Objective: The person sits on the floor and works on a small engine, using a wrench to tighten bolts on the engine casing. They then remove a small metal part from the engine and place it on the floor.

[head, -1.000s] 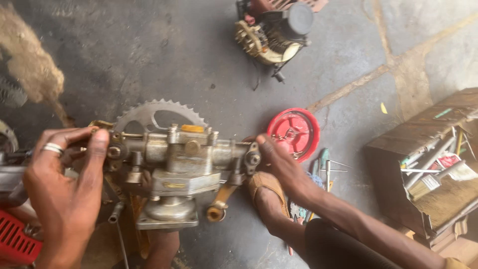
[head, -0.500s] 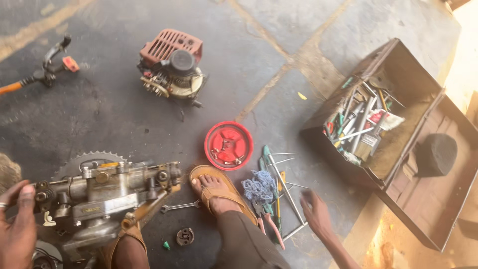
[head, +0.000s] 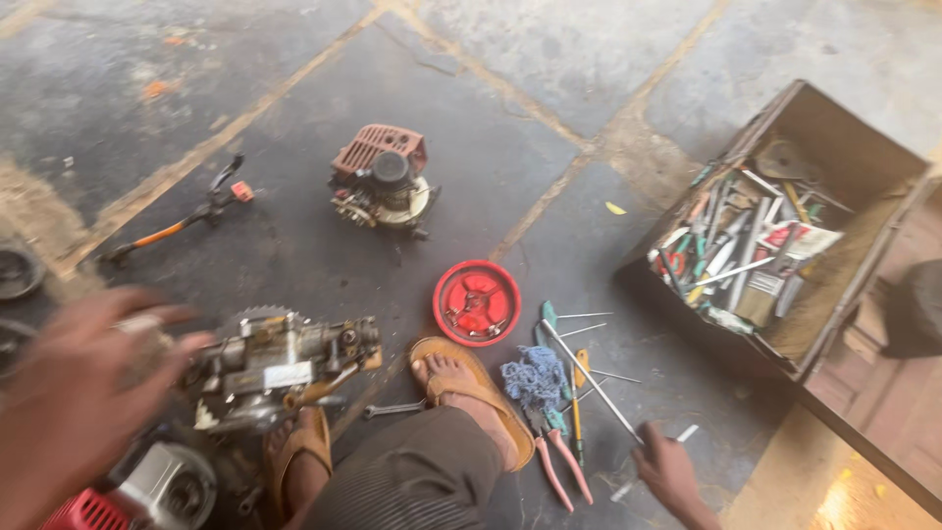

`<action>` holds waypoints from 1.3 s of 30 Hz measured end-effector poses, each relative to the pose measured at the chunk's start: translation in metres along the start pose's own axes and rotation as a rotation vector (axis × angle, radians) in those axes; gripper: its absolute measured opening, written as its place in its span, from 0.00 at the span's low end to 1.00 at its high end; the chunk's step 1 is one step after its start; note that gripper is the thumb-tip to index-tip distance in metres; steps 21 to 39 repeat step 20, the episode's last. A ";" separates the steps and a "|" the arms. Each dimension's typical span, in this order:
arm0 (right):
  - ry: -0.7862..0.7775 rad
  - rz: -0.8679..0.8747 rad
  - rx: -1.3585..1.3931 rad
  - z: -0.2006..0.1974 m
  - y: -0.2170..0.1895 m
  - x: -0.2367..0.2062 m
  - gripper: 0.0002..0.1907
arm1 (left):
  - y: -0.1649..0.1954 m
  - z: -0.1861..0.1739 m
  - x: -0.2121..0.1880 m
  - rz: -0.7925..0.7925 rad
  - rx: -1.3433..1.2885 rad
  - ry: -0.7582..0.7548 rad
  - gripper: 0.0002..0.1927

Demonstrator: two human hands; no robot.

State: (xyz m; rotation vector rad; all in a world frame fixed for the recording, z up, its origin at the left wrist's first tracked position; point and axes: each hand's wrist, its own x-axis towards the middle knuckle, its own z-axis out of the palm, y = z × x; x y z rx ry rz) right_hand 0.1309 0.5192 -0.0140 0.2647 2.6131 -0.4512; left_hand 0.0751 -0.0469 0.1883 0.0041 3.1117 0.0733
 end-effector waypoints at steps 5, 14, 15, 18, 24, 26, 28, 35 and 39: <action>-0.135 -0.019 0.941 -0.018 0.049 0.011 0.29 | 0.097 0.039 0.048 0.561 -0.139 -0.050 0.10; -0.374 -0.124 0.700 -0.030 0.025 0.025 0.33 | 0.256 0.149 0.058 0.806 -0.783 -0.239 0.23; -0.373 -0.111 0.670 -0.029 0.018 0.024 0.32 | 0.265 0.151 0.054 0.759 -0.807 -0.392 0.19; -0.299 -0.052 0.722 -0.018 0.000 0.034 0.25 | 0.261 0.148 0.054 0.653 -0.811 -0.497 0.13; -0.243 -0.059 0.747 -0.006 -0.006 0.047 0.23 | 0.240 0.146 0.072 0.612 -0.807 -0.482 0.12; -0.243 -0.059 0.747 -0.006 -0.006 0.047 0.23 | 0.240 0.146 0.072 0.612 -0.807 -0.482 0.12; -0.243 -0.059 0.747 -0.006 -0.006 0.047 0.23 | 0.240 0.146 0.072 0.612 -0.807 -0.482 0.12; -0.243 -0.059 0.747 -0.006 -0.006 0.047 0.23 | 0.240 0.146 0.072 0.612 -0.807 -0.482 0.12; -0.243 -0.059 0.747 -0.006 -0.006 0.047 0.23 | 0.240 0.146 0.072 0.612 -0.807 -0.482 0.12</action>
